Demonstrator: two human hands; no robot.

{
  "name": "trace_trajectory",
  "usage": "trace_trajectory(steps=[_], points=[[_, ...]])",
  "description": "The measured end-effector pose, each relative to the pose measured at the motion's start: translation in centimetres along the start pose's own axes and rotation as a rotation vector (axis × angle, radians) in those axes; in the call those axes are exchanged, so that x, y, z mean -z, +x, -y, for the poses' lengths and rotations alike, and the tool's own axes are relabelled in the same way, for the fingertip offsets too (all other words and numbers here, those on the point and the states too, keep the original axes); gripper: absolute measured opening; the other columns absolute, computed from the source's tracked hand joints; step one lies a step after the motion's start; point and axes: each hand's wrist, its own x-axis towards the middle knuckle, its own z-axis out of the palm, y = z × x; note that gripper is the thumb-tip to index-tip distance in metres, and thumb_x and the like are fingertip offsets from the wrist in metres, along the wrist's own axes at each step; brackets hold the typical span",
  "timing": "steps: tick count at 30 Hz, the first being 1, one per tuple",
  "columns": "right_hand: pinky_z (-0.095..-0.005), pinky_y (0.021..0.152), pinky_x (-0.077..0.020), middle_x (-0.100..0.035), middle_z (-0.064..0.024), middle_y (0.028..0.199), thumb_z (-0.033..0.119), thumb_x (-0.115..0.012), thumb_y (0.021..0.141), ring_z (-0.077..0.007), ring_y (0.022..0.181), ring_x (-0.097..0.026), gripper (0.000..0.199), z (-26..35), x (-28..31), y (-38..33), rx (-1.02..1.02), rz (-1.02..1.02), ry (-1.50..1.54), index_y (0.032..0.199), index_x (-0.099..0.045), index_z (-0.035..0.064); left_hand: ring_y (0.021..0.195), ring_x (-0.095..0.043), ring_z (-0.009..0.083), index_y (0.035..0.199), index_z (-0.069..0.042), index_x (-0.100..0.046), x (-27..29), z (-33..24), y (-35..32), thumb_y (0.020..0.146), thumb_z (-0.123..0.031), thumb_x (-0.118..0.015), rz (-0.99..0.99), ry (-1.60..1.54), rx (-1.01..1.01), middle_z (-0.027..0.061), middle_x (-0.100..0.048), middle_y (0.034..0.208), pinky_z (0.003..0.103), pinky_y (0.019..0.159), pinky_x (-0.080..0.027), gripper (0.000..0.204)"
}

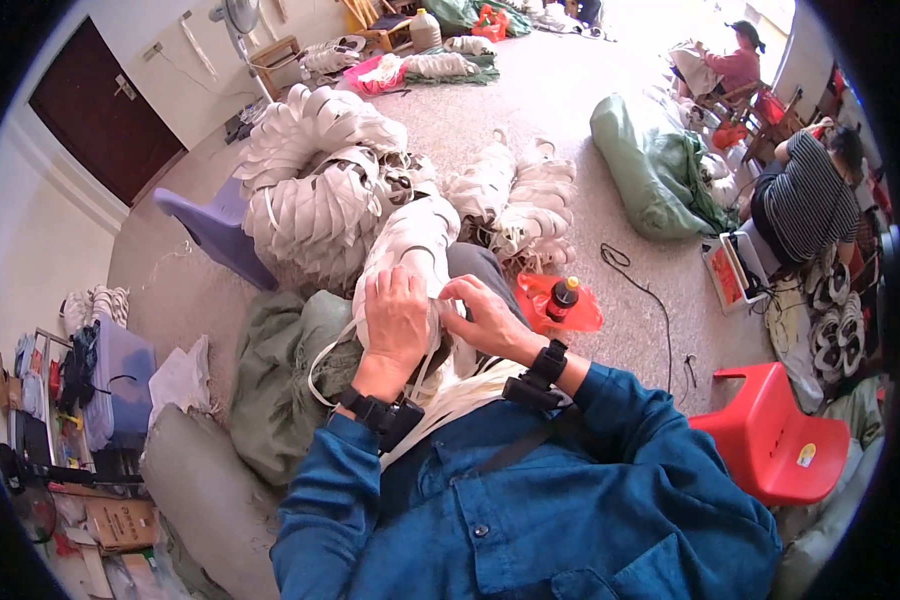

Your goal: The recorder is lacing a pair of white sneakers as part of a manufacturing or assembly process.

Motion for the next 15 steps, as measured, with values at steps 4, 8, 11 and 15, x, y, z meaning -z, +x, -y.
trace_trajectory(steps=[4,8,11,15], points=[[-0.0415,0.087,-0.0466,-0.058,-0.0174,0.104,0.017,-0.064,0.087,-0.0346,0.099,-0.058,0.024,0.0,0.0,0.0,-0.011,-0.003,0.024,0.107,-0.059,0.0037,0.104,-0.057,0.0310,0.105,0.000,-0.063,0.2,1.6,-1.7,0.076,-0.009,-0.063,-0.031,-0.044,-0.093,0.0145,-0.060,0.101,0.047,0.094,-0.043,0.030],[-0.0416,0.087,-0.0465,-0.058,-0.0169,0.105,0.016,-0.063,0.088,-0.0346,0.099,-0.058,0.023,-0.3,0.4,0.0,-0.025,0.019,-0.002,0.107,-0.059,0.0042,0.096,-0.061,0.0339,0.112,0.002,-0.063,1.1,3.2,-4.3,0.081,-0.002,-0.057,-0.042,-0.196,-0.018,0.0167,-0.061,0.101,0.043,0.087,-0.049,0.032],[-0.0426,0.087,-0.0461,-0.058,-0.0163,0.106,0.016,-0.064,0.086,-0.0351,0.100,-0.058,0.024,0.3,0.4,0.6,0.056,-0.048,-0.079,0.107,-0.059,0.0049,0.086,-0.064,0.0351,0.114,0.000,-0.063,2.7,2.7,-5.2,0.084,-0.001,-0.056,-0.014,-0.285,0.062,0.0176,-0.061,0.101,0.041,0.077,-0.053,0.031],[-0.0438,0.088,-0.0454,-0.059,-0.0160,0.111,0.012,-0.067,0.080,-0.0361,0.103,-0.057,0.030,3.8,-0.7,2.5,0.352,-0.085,-0.242,0.108,-0.059,0.0061,0.084,-0.066,0.0337,0.116,-0.001,-0.061,5.0,-0.1,-5.1,0.084,-0.002,-0.056,-0.014,-0.323,0.023,0.0164,-0.061,0.100,0.041,0.072,-0.055,0.033]])
